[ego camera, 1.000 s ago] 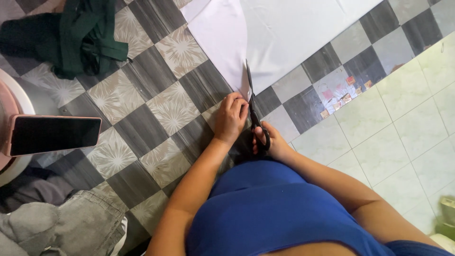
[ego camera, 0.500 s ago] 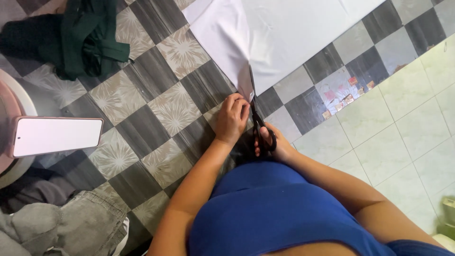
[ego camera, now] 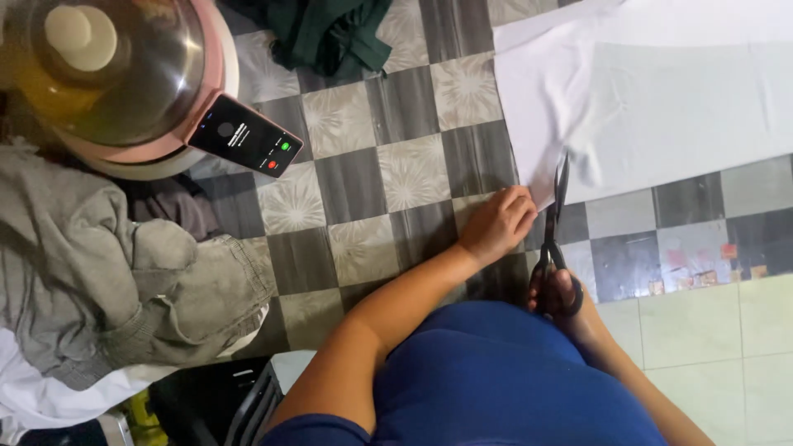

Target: Cutting white fabric with a green template using large scissors on a checkered table

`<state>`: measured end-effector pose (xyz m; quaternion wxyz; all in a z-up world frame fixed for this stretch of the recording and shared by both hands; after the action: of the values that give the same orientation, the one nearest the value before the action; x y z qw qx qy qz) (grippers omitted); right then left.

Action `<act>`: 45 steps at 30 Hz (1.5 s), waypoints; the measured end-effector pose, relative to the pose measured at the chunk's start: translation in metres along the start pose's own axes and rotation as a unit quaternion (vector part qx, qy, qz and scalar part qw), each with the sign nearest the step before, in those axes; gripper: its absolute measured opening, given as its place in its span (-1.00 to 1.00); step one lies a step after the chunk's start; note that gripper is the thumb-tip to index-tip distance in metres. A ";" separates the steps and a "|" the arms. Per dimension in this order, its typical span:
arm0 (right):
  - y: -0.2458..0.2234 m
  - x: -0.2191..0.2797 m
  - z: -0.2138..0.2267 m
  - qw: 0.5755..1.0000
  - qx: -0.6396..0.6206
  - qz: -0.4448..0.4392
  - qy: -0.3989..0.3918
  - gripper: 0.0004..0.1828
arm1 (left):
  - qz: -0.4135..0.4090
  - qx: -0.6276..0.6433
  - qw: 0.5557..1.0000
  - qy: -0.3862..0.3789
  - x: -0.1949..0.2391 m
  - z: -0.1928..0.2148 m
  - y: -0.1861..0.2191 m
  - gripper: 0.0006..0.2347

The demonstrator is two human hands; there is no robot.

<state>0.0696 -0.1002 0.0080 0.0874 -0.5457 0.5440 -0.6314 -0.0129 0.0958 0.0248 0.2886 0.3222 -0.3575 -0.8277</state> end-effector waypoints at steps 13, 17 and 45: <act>-0.009 -0.038 -0.018 0.999 -0.020 0.041 -0.016 -0.32 | -0.032 -0.006 0.999 -0.004 0.005 -0.013 -0.007 -0.95; -0.007 -0.050 -0.015 0.999 -0.019 0.040 -0.016 -0.32 | -0.031 -0.011 0.999 -0.009 0.003 -0.008 -0.004 -0.94; -0.014 -0.066 -0.044 0.976 -0.181 0.102 -0.062 -0.35 | 0.002 0.034 0.999 -0.015 -0.002 0.003 0.002 -0.94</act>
<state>0.0672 -0.0222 -0.0118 0.0850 -0.5323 0.6957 -0.4747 -0.0132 0.0972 0.0291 0.2737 0.3186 -0.3905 -0.8192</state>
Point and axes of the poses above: each hand's wrist, its own x-axis away from the middle knuckle, its own z-axis out of the back of the hand, y = z × x, the point moved 3 cm from there along -x, towards the middle knuckle, and after that the axes turned 6 degrees about z, right-handed, at the moved point
